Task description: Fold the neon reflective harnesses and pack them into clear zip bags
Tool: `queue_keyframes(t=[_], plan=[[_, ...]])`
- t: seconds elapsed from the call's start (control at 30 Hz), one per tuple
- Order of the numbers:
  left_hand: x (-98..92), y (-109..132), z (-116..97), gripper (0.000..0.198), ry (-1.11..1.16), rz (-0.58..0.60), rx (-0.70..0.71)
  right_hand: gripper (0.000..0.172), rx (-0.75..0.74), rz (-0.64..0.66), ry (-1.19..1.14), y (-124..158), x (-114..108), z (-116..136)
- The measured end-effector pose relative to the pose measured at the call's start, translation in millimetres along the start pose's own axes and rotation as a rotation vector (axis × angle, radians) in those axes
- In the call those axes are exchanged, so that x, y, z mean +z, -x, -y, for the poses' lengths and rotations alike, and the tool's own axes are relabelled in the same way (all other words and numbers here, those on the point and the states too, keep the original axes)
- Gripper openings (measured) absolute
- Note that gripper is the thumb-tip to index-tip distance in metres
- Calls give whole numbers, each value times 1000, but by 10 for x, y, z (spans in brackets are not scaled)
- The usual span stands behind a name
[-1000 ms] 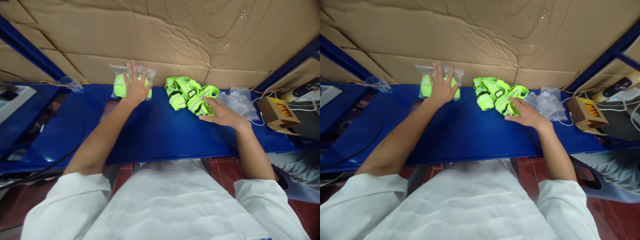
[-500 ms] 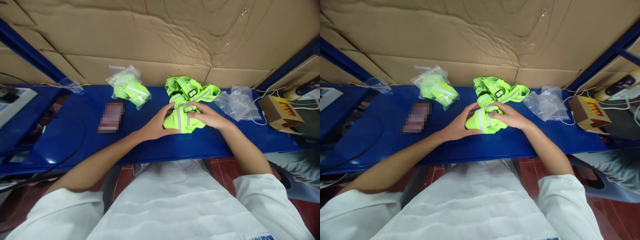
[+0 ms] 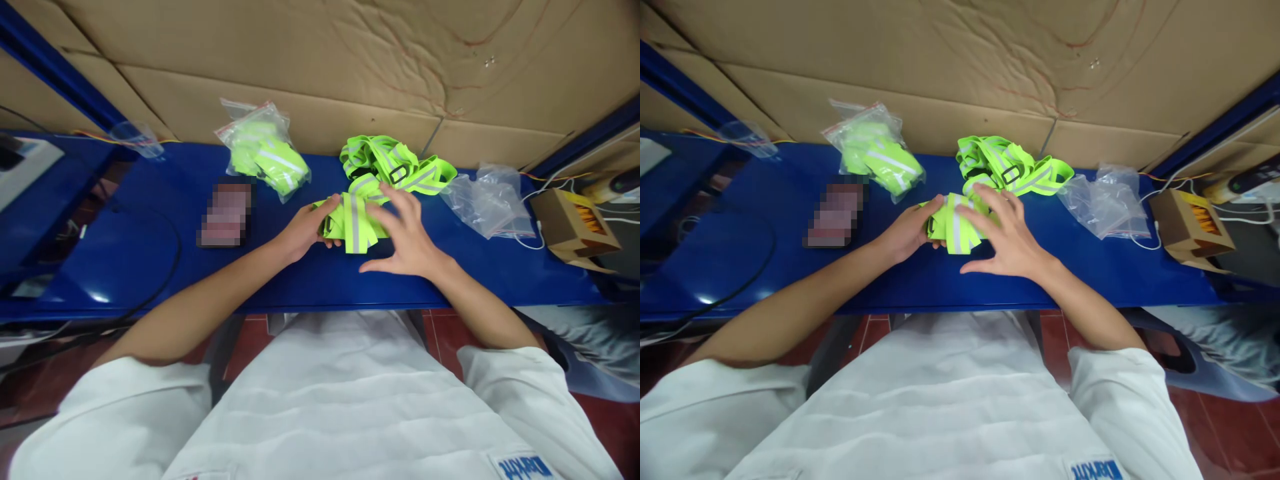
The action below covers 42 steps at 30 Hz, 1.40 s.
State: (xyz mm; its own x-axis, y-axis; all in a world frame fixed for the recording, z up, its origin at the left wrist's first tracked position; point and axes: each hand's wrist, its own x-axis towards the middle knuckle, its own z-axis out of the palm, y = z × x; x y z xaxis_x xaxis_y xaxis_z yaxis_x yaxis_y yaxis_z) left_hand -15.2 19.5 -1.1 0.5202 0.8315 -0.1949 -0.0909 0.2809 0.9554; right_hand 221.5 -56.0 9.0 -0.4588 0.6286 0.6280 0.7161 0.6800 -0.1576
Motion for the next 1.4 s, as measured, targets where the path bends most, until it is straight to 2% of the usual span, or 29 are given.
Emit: queue_keyframes(t=[0.07,0.1,0.17,0.23,0.3,0.4,0.47,0.53,0.6,0.67,0.7,0.77,0.83,0.87,0.97,1.03,1.1,1.17,1.2,1.3,1.33,1.4], plan=[[-12,6,-1,64,-2,65,-55,71,-79,120,81,17,53,58],[-11,15,-3,66,-12,96,-76,60,-94,135,67,21,80,62],[8,39,-3,70,-51,135,-94,42,-40,55,-65,20,114,39],[40,61,5,70,-119,130,-71,32,137,-85,-248,9,112,6],[62,71,22,71,-188,120,-34,38,378,-205,-414,-11,83,-12],[48,59,71,79,-240,171,38,54,634,-277,-611,-63,28,-13],[22,59,113,85,-341,111,242,61,740,-309,-742,-104,-7,-19],[16,93,149,83,-586,-42,591,65,813,-327,-869,-139,-43,-29],[61,170,172,57,-899,-148,961,66,864,-331,-962,-160,-80,-30],[155,271,184,30,-1189,-113,1201,65,910,-327,-1019,-167,-115,-12],[209,317,185,28,-1310,-79,1256,64,933,-330,-1039,-167,-131,6],[302,382,184,41,-1491,-57,1248,61,970,-350,-1057,-174,-166,48],[343,402,180,51,-1598,-109,1200,57,981,-387,-1057,-205,-214,87],[343,401,178,47,-1625,-143,1209,54,977,-416,-1059,-233,-247,101],[303,388,178,18,-1647,-171,1360,42,947,-560,-1097,-373,-393,117],[282,396,178,29,-1575,-140,1488,31,913,-687,-1142,-496,-517,125],[280,414,171,27,-1480,-116,1576,25,878,-753,-1177,-628,-641,155],[285,424,157,19,-1431,-100,1586,30,841,-735,-1188,-764,-753,218],[284,420,149,22,-1437,-69,1552,34,821,-698,-1179,-834,-806,260],[257,359,128,42,-1461,97,1331,46,717,-624,-1155,-1059,-969,391],[242,328,124,46,-1456,149,1240,49,673,-635,-1150,-1132,-1030,421],[209,266,118,49,-1433,199,1082,57,641,-578,-1050,-1251,-1164,430]])
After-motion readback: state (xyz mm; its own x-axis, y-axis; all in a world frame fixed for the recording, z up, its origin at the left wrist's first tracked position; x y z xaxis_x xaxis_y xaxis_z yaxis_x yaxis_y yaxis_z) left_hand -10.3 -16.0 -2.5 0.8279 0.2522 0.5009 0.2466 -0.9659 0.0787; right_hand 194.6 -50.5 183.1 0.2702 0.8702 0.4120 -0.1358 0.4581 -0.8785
